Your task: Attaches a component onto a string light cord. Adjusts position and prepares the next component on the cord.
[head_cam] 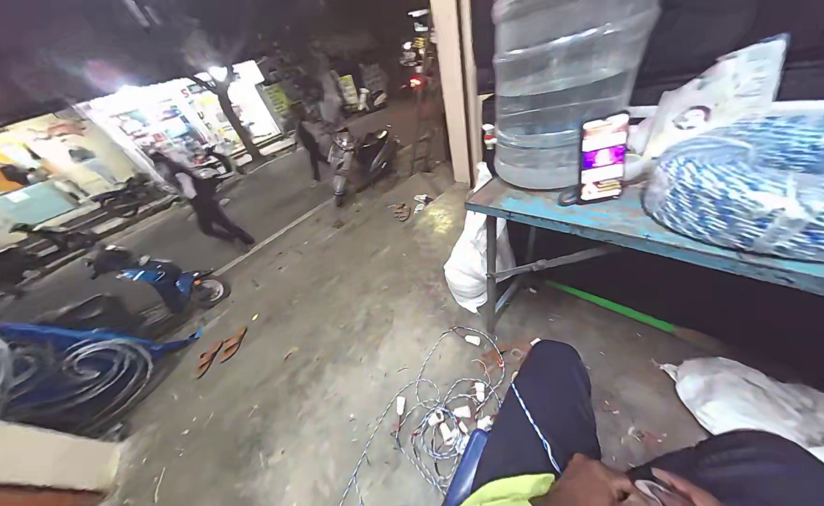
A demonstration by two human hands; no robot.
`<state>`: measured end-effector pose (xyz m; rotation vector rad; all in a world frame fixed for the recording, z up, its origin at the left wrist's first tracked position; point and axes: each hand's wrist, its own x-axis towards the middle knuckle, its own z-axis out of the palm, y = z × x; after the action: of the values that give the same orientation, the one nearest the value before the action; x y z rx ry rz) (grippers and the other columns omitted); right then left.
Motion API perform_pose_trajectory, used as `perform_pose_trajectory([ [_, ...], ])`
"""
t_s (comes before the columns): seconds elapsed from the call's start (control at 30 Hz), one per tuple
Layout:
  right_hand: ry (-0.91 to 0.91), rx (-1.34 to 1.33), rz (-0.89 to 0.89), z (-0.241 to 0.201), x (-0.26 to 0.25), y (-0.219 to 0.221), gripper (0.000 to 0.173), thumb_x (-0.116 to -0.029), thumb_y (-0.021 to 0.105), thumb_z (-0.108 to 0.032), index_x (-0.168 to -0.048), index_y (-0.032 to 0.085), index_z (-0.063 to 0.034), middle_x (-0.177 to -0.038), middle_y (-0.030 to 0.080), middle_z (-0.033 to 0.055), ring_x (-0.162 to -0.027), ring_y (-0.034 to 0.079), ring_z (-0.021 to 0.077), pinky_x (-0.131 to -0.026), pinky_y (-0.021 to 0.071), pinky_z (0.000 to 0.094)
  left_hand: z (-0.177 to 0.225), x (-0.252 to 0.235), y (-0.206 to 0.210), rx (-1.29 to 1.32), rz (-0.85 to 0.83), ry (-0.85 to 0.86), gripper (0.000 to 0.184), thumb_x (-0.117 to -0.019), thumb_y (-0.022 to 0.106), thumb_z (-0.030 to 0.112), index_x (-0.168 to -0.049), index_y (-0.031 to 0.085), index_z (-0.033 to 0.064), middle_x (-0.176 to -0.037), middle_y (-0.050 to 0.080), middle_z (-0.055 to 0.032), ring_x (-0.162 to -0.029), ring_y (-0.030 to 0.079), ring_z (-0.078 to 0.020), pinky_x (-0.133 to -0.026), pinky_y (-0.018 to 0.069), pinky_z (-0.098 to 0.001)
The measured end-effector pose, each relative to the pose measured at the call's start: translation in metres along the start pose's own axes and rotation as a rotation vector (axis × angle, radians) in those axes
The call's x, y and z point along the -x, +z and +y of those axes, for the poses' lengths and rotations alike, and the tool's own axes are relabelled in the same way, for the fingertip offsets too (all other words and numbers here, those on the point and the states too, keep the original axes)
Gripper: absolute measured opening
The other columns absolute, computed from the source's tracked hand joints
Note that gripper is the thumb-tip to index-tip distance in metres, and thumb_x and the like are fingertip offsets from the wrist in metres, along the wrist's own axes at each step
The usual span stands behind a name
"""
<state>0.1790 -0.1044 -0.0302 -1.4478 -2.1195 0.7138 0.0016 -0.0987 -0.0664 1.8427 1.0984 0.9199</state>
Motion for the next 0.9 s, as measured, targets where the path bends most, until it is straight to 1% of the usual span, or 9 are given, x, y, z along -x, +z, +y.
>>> perform_pose_trajectory([
  [0.07, -0.059, 0.123, 0.135, -0.012, 0.001, 0.018, 0.022, -0.0953, 0.068, -0.016, -0.107, 0.077, 0.0011, -0.124, 0.068, 0.0258, -0.117, 0.065, 0.0442, -0.096, 0.0544, 0.0595, -0.003, 0.007, -0.006, -0.016, 0.041, -0.001, 0.026, -0.0971, 0.061, 0.011, -0.080, 0.071, -0.0059, -0.075, 0.071, -0.0171, -0.071, 0.070, -0.0263, -0.071, 0.0576, -0.0470],
  [0.13, -0.076, 0.271, 0.238, -0.015, 0.006, 0.025, 0.012, -0.0896, 0.073, -0.016, -0.094, 0.079, -0.0061, -0.118, 0.072, 0.0164, -0.112, 0.069, 0.0366, -0.085, 0.0605, 0.0527, -0.003, 0.010, -0.006, -0.043, 0.019, -0.015, 0.019, -0.0947, 0.064, 0.006, -0.083, 0.074, -0.0049, -0.076, 0.072, -0.0143, -0.071, 0.071, -0.0217, -0.073, 0.0596, -0.0431],
  [0.27, 0.001, 0.235, 0.017, -0.037, 0.011, 0.014, 0.022, -0.0990, 0.063, -0.015, -0.106, 0.075, 0.0021, -0.140, 0.062, 0.0186, -0.138, 0.050, 0.0385, -0.113, 0.0401, 0.0561, -0.012, 0.014, -0.010, -0.184, -0.114, -0.034, 0.030, -0.0959, 0.061, 0.014, -0.075, 0.068, -0.0056, -0.065, 0.065, -0.0102, -0.061, 0.064, -0.0149, -0.063, 0.0561, -0.0394],
  [0.3, -0.017, 0.288, -0.013, -0.031, 0.003, 0.009, 0.024, -0.1000, 0.063, -0.019, -0.105, 0.075, 0.0013, -0.142, 0.061, 0.0165, -0.138, 0.050, 0.0371, -0.113, 0.0399, 0.0548, -0.015, 0.006, -0.008, -0.147, -0.131, -0.039, 0.031, -0.0971, 0.058, 0.014, -0.075, 0.067, -0.0063, -0.065, 0.065, -0.0100, -0.061, 0.064, -0.0147, -0.062, 0.0561, -0.0396],
  [0.4, -0.051, 0.205, -0.068, -0.014, -0.016, 0.002, 0.016, -0.0883, 0.075, -0.014, -0.099, 0.074, -0.0019, -0.130, 0.063, 0.0126, -0.127, 0.054, 0.0318, -0.104, 0.0451, 0.0491, -0.009, -0.001, -0.004, 0.118, -0.070, -0.202, 0.034, -0.0997, 0.048, 0.010, -0.068, 0.060, 0.0085, -0.055, 0.055, 0.0100, -0.048, 0.052, 0.0020, -0.047, 0.0478, -0.0196],
  [0.5, -0.075, -0.068, 0.043, -0.001, -0.018, 0.003, 0.025, -0.0834, 0.078, -0.012, -0.104, 0.070, -0.0008, -0.119, 0.065, 0.0146, -0.119, 0.058, 0.0312, -0.102, 0.0478, 0.0430, 0.001, -0.002, -0.003, 0.258, 0.011, -0.241, 0.036, -0.1021, 0.044, 0.006, -0.072, 0.064, 0.0088, -0.058, 0.060, 0.0107, -0.049, 0.055, 0.0011, -0.047, 0.0488, -0.0190],
  [0.63, -0.148, -0.272, 0.154, 0.005, -0.006, 0.006, 0.010, -0.0850, 0.073, -0.009, -0.085, 0.076, 0.0010, -0.112, 0.069, 0.0160, -0.111, 0.060, 0.0293, -0.104, 0.0406, 0.0413, 0.000, 0.004, 0.000, 0.266, 0.027, -0.060, 0.033, -0.0999, 0.042, 0.003, -0.076, 0.064, 0.0069, -0.064, 0.063, 0.0115, -0.057, 0.061, 0.0011, -0.055, 0.0539, -0.0193],
  [0.8, -0.029, -0.492, 0.106, 0.000, -0.004, 0.003, 0.022, -0.0855, 0.077, -0.012, -0.100, 0.073, 0.0041, -0.103, 0.071, 0.0163, -0.094, 0.067, 0.0265, -0.085, 0.0511, 0.0457, -0.002, 0.011, -0.002, 0.199, 0.086, 0.118, 0.031, -0.0951, 0.044, 0.000, -0.072, 0.064, 0.0049, -0.063, 0.061, 0.0122, -0.058, 0.061, 0.0033, -0.057, 0.0548, -0.0186],
  [0.9, 0.020, -0.421, 0.017, -0.003, -0.005, -0.010, 0.025, -0.0899, 0.075, -0.015, -0.104, 0.073, 0.0044, -0.106, 0.070, 0.0169, -0.100, 0.066, 0.0284, -0.089, 0.0510, 0.0476, 0.001, 0.009, 0.000, 0.149, 0.112, 0.141, 0.028, -0.0925, 0.047, 0.000, -0.068, 0.060, 0.0036, -0.063, 0.058, 0.0112, -0.059, 0.059, 0.0045, -0.059, 0.0535, -0.0170],
])
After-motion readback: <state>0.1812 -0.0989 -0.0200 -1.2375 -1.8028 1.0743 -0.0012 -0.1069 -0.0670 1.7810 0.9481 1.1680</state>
